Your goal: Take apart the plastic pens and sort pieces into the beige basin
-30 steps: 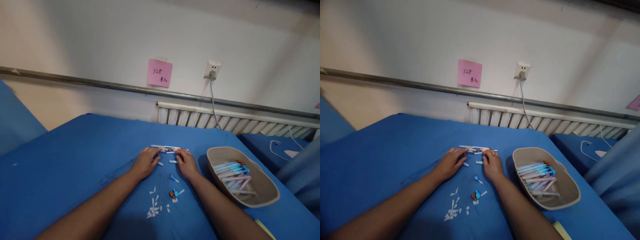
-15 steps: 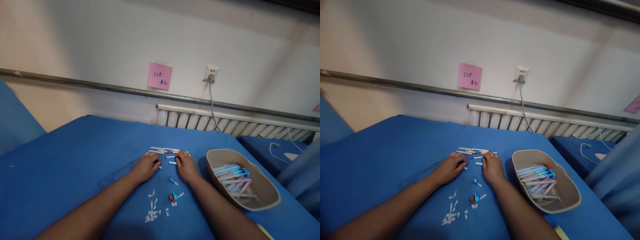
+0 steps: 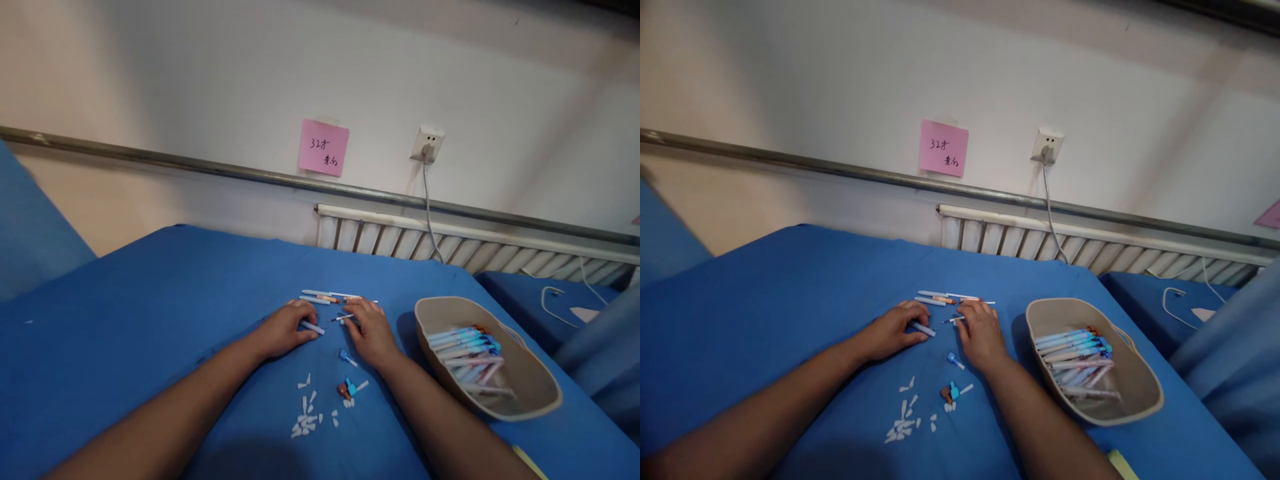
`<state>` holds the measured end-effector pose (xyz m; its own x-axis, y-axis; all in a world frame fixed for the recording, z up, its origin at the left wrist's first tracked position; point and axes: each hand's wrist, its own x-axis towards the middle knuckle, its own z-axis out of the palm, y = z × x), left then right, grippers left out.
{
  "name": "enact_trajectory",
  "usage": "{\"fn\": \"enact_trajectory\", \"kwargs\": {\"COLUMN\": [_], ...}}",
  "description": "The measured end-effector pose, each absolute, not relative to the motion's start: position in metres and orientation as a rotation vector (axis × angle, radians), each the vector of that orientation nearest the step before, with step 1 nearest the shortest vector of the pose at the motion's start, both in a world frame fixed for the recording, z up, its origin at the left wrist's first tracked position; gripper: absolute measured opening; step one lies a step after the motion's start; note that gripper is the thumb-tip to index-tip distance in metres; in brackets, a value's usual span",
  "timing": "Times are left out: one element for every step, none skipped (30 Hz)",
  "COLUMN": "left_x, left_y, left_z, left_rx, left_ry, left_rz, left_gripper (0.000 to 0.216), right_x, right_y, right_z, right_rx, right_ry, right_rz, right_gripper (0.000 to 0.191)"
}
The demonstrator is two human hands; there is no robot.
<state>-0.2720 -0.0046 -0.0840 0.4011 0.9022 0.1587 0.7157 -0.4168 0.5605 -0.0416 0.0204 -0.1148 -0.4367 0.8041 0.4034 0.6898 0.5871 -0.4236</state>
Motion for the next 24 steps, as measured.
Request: {"fn": "enact_trajectory", "kwargs": {"left_x": [-0.274,-0.275,-0.277,-0.278,-0.279,-0.279,-0.280,-0.280,-0.280,-0.279,-0.279,-0.278,-0.278,-0.277,-0.277,-0.276,-0.276,-0.276,-0.276,-0.275,-0.275,-0.274,-0.274,-0.274], "left_y": [-0.004,-0.004,-0.003,-0.003,-0.002,-0.001,0.000,0.000,0.001,0.002,0.002,0.003,0.003,0.003,0.004,0.004,0.003,0.003,0.003,0.003,0.002,0.002,0.002,0.002], "left_z": [-0.084,-0.084,-0.084,-0.083,-0.083,-0.083,-0.083,-0.082,-0.082,-0.083,-0.083,-0.083,-0.084,-0.084,-0.085,-0.085,-0.086,-0.086,-0.086,-0.086,-0.085,-0.085,-0.085,-0.084], "left_rx": [2.267,2.264,2.249,2.221,2.178,2.122,2.057,1.990,1.927,1.871,1.826,1.788,1.756,1.728,1.707,1.691,1.681,1.674,1.668,1.663,1.658,1.654,1.654,1.658], "left_ry": [1.367,1.344,1.317,1.285,1.255,1.234,1.224,1.222,1.228,1.238,1.250,1.260,1.272,1.286,1.300,1.313,1.326,1.335,1.340,1.341,1.340,1.341,1.341,1.340], "left_rz": [0.619,0.617,0.624,0.637,0.656,0.684,0.718,0.752,0.784,0.812,0.834,0.853,0.870,0.883,0.894,0.903,0.910,0.917,0.923,0.929,0.935,0.939,0.942,0.944], "left_gripper": [0.017,0.016,0.015,0.016,0.017,0.018,0.019,0.021,0.022,0.023,0.024,0.025,0.026,0.026,0.027,0.028,0.028,0.028,0.028,0.028,0.028,0.028,0.029,0.029], "right_x": [-0.043,-0.043,-0.043,-0.042,-0.040,-0.037,-0.035,-0.032,-0.030,-0.028,-0.026,-0.026,-0.026,-0.027,-0.028,-0.029,-0.030,-0.031,-0.032,-0.033,-0.033,-0.033,-0.032,-0.032], "right_y": [0.019,0.019,0.021,0.023,0.026,0.029,0.032,0.034,0.036,0.037,0.037,0.036,0.035,0.033,0.032,0.030,0.028,0.027,0.026,0.026,0.025,0.025,0.025,0.024], "right_z": [-0.115,-0.116,-0.117,-0.119,-0.121,-0.122,-0.123,-0.124,-0.124,-0.124,-0.123,-0.122,-0.122,-0.121,-0.121,-0.121,-0.121,-0.121,-0.121,-0.121,-0.120,-0.120,-0.119,-0.118], "right_rx": [-1.177,-1.200,-1.245,-1.299,-1.351,-1.392,-1.420,-1.434,-1.437,-1.435,-1.433,-1.430,-1.430,-1.432,-1.436,-1.437,-1.436,-1.434,-1.432,-1.435,-1.446,-1.465,-1.488,-1.512], "right_ry": [-2.275,-2.287,-2.282,-2.262,-2.235,-2.209,-2.191,-2.187,-2.196,-2.208,-2.218,-2.226,-2.231,-2.232,-2.233,-2.235,-2.236,-2.234,-2.232,-2.228,-2.223,-2.215,-2.207,-2.200], "right_rz": [0.254,0.248,0.247,0.251,0.255,0.255,0.253,0.253,0.257,0.264,0.276,0.292,0.303,0.309,0.312,0.317,0.326,0.339,0.357,0.380,0.405,0.431,0.459,0.488], "right_gripper": [0.027,0.027,0.026,0.025,0.024,0.023,0.023,0.022,0.021,0.020,0.018,0.017,0.015,0.014,0.013,0.012,0.012,0.012,0.011,0.011,0.011,0.011,0.011,0.012]}}
